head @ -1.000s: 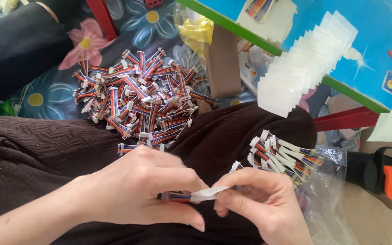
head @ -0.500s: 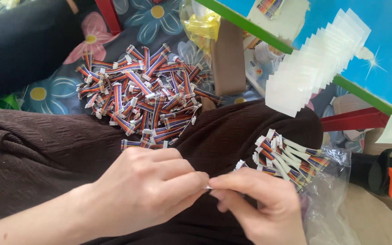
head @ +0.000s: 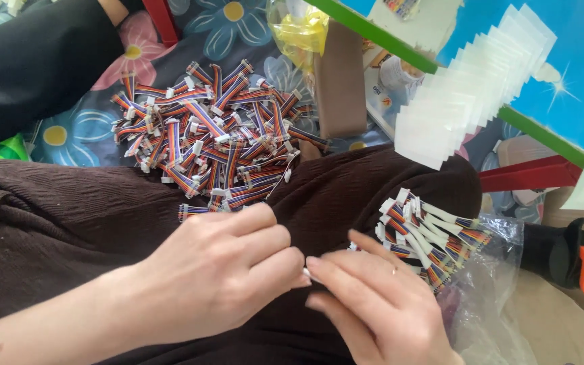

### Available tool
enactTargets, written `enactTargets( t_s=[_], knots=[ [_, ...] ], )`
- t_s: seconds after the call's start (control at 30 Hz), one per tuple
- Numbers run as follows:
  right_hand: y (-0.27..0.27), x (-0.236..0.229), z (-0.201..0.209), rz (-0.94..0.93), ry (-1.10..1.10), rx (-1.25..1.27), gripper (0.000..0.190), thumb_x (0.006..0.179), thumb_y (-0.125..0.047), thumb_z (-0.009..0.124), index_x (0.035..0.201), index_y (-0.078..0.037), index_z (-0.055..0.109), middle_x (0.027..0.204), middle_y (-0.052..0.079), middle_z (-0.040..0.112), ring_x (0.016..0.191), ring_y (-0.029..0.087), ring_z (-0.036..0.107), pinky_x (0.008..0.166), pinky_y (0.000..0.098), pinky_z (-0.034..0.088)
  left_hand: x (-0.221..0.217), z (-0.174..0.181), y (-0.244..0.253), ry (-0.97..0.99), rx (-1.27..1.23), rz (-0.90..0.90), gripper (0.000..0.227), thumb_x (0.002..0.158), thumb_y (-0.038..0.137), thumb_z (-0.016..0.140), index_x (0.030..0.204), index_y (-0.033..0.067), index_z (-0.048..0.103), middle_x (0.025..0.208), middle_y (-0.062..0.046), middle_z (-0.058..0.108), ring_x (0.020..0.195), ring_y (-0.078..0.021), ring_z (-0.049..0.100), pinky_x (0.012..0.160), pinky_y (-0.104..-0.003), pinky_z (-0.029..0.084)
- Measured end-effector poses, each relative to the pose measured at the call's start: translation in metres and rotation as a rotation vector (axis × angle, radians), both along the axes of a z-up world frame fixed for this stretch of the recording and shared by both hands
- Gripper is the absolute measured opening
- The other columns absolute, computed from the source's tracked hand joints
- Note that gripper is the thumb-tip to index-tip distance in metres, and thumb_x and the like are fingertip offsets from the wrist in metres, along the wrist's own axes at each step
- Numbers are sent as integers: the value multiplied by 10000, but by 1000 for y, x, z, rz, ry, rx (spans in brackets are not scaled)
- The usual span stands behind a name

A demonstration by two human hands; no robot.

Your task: Wrapping white adhesive labels or tape around the ends of small multi-colored wire harnesses.

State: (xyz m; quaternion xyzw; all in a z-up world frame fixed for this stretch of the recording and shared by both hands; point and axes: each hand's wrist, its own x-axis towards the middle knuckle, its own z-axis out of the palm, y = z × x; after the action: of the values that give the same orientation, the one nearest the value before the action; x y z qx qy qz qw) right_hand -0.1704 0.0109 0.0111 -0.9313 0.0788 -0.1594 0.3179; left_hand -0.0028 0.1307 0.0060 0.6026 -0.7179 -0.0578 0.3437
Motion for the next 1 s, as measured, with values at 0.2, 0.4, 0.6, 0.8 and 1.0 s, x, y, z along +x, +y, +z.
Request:
enactTargets(
  t_s=[0.2, 0.4, 0.6, 0.8, 1.0],
  knots=[
    [2, -4, 0, -188, -29, 25, 203, 620, 39, 685, 812, -27, 688, 690, 9, 722, 692, 152, 735, 793, 287, 580, -14, -4, -8, 14, -76, 66, 114, 847, 161, 640, 844, 67, 576, 773, -27, 558, 627, -169, 507, 507, -281, 394],
    [-2, -14, 10, -417, -40, -109, 158, 641, 89, 659, 758, -18, 651, 771, 105, 686, 694, 172, 665, 934, 416, 523, 1, -5, -16, 559, 138, 112, 363, 715, 146, 706, 1054, 47, 620, 1000, -60, 685, 835, -198, 683, 729, -290, 543],
    [-34, -63, -30, -628, -43, -371, 165, 865, 250, 647, 998, 152, 645, 1020, 254, 654, 1080, 391, 633, 1170, 506, 362, 19, -85, 17, -31, 783, 538, 190, 814, 322, 565, 784, 158, 656, 774, -16, 678, 680, -305, 643, 577, -420, 497],
    [-45, -81, -48, -626, 122, -492, 323, 811, 121, 715, 1123, 39, 728, 1273, 198, 657, 1334, 389, 533, 1263, 476, 20, 6, -140, 42, -384, 646, 463, 270, 668, 233, 669, 889, 124, 558, 896, -48, 539, 646, -250, 625, 443, -351, 481],
    [-28, -75, -27, -473, -88, -434, 323, 827, 117, 560, 1146, 69, 552, 1386, 269, 429, 1409, 410, 332, 1272, 540, 156, 26, -124, 45, -225, 813, 527, 294, 778, 317, 629, 1016, 195, 509, 906, -24, 530, 695, -244, 652, 563, -389, 537]
  ],
)
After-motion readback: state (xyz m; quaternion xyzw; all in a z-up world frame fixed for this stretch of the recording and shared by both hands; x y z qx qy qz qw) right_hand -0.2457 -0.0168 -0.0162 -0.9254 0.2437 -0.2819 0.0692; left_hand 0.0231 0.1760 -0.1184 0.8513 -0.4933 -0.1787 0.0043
